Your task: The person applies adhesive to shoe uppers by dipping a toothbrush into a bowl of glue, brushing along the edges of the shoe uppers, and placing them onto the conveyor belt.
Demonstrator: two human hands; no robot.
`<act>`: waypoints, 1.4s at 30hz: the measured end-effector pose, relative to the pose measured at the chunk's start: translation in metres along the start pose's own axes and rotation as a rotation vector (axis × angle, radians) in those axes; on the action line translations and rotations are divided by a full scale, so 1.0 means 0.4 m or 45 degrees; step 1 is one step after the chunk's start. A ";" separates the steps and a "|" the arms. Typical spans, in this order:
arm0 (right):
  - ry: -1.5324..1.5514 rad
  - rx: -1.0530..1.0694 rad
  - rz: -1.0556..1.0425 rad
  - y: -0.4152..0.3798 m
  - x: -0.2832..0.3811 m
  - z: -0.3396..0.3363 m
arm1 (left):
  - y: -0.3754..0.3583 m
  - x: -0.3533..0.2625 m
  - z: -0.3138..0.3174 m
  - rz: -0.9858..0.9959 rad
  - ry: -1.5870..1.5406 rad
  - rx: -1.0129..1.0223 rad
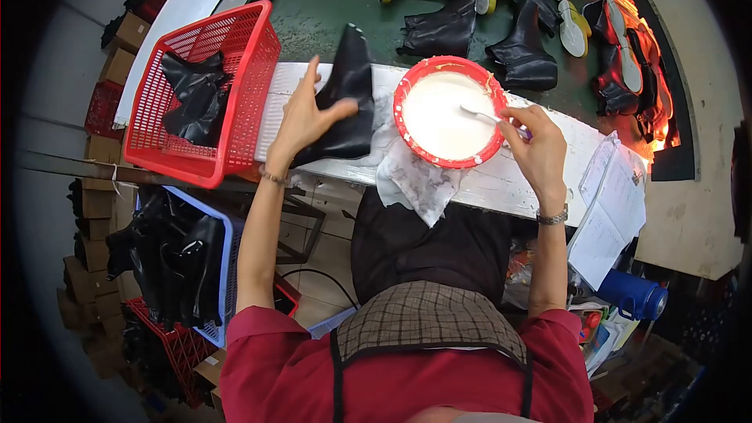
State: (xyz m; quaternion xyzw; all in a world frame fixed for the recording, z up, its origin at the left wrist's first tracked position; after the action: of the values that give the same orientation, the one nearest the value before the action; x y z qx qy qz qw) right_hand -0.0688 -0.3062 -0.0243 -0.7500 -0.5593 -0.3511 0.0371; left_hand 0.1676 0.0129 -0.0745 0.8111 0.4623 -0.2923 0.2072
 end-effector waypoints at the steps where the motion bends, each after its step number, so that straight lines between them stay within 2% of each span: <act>1: 0.005 0.003 0.001 -0.001 -0.009 -0.002 | -0.032 0.016 0.003 0.029 0.192 0.074; 2: -0.037 0.005 -0.016 -0.006 -0.014 -0.002 | -0.068 0.014 -0.001 -0.022 0.296 0.208; 7: -0.214 0.086 -0.139 -0.005 -0.007 0.018 | -0.148 0.025 0.001 0.048 0.557 0.271; 11: -0.270 0.068 -0.154 0.002 0.008 0.007 | -0.131 0.042 0.025 0.081 0.468 0.164; 14: -0.323 0.052 -0.125 -0.014 -0.003 -0.007 | -0.120 0.052 0.014 0.137 0.194 -0.082; 16: -0.094 -0.061 -0.021 -0.022 -0.015 -0.030 | -0.133 0.032 0.004 0.177 0.152 -0.155; 19: -0.104 0.027 0.048 -0.044 -0.061 -0.014 | -0.167 -0.060 -0.014 0.300 0.085 -0.254; 21: -0.036 -0.018 0.045 -0.034 -0.029 -0.014 | -0.183 -0.124 -0.012 0.390 0.056 -0.297; 23: 0.396 -0.151 -0.014 -0.024 0.029 -0.021 | -0.193 -0.175 -0.002 0.451 0.028 -0.270; 24: 0.389 -0.161 -0.003 -0.021 0.053 -0.019 | -0.198 -0.200 0.004 0.479 0.014 -0.249; 26: 0.558 -0.099 -0.158 -0.013 0.107 -0.012 | -0.207 -0.242 0.011 0.554 0.001 -0.226; 31: 0.493 -0.212 -0.153 0.022 0.066 -0.029 | -0.234 -0.271 0.013 0.673 -0.003 -0.205; 33: 0.367 -0.343 -0.229 0.053 0.049 -0.056 | -0.245 -0.280 0.015 0.756 -0.115 -0.142; 36: 0.432 -0.415 -0.270 0.098 0.036 -0.078 | -0.240 -0.302 0.015 0.829 -0.185 -0.149; 42: 0.502 -0.298 -0.367 0.038 0.101 -0.073 | -0.198 -0.327 0.010 0.685 -0.210 -0.351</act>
State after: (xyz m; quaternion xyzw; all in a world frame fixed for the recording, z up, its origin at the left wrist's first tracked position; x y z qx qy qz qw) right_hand -0.0646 -0.2921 0.0258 -0.5790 -0.5979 -0.5542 0.0078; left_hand 0.0451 -0.0332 0.0045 0.8422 0.2479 -0.2264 0.4218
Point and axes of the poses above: each hand's wrist, its own y-axis towards the middle knuckle, its own z-axis out of the palm, x = y × z, the point moved 6 cm from there along y, towards the middle knuckle, and after that the axes turned 4 degrees about -z, right-handed, at the moved point
